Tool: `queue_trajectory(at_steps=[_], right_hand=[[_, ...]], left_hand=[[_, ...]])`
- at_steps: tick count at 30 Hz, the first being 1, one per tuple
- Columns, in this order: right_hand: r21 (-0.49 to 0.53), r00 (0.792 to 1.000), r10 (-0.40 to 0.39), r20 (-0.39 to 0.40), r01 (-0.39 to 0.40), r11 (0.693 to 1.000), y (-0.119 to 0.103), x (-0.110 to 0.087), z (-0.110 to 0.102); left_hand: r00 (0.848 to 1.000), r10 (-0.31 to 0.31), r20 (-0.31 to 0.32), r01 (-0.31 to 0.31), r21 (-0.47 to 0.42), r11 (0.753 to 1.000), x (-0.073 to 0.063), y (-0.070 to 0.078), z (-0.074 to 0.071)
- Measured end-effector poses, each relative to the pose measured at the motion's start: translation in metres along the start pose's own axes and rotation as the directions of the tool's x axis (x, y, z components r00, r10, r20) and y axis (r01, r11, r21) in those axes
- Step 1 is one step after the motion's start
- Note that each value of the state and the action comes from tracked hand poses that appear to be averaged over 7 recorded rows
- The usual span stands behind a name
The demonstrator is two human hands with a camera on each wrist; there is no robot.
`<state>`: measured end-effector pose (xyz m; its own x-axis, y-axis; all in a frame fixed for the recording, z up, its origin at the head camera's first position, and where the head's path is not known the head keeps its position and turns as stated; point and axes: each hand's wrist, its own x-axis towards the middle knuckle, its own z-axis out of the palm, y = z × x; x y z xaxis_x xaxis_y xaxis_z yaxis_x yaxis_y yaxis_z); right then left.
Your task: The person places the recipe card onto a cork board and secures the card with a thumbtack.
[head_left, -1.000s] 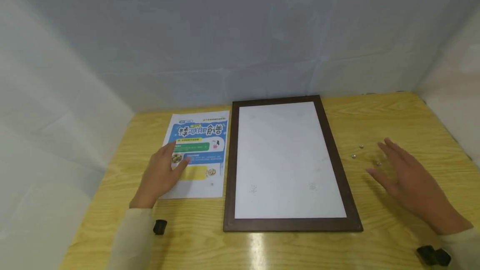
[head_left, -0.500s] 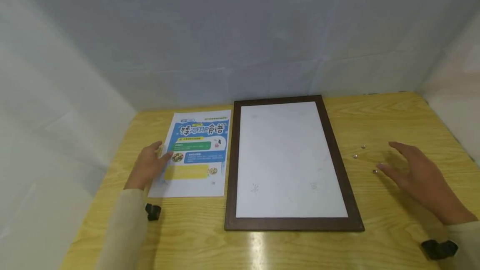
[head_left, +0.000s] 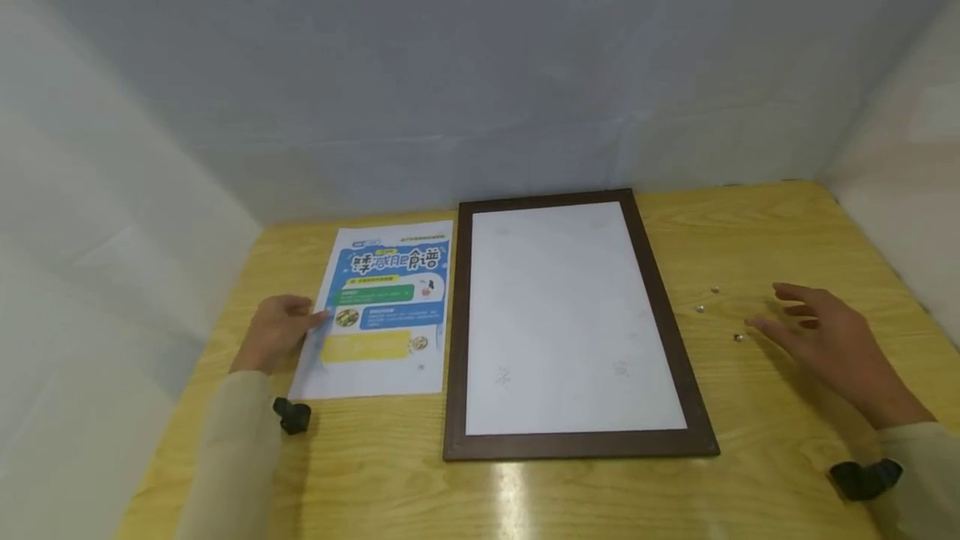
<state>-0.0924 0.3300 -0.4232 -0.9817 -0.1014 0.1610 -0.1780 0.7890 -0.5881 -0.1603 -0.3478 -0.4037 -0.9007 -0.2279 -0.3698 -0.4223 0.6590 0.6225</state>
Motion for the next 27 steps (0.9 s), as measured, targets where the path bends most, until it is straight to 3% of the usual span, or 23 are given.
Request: queue_trajectory(at_steps=[10,20,27], right_hand=[[-0.015,0.999,0.042,-0.019,-0.042,0.999,-0.002,-0.008,-0.003],[-0.051,0.996,0.088,-0.033,-0.090,0.995,-0.011,-0.015,0.000],[-0.039,0.997,0.066,-0.037,-0.068,0.997,-0.013,-0.018,-0.002]], left_hand=[[0.998,-0.028,0.056,0.028,-0.009,1.000,0.005,-0.002,-0.004],[0.994,0.005,0.112,-0.006,0.007,1.000,0.004,-0.002,-0.009],[0.994,0.026,0.108,-0.028,0.014,1.000,0.012,-0.011,-0.013]])
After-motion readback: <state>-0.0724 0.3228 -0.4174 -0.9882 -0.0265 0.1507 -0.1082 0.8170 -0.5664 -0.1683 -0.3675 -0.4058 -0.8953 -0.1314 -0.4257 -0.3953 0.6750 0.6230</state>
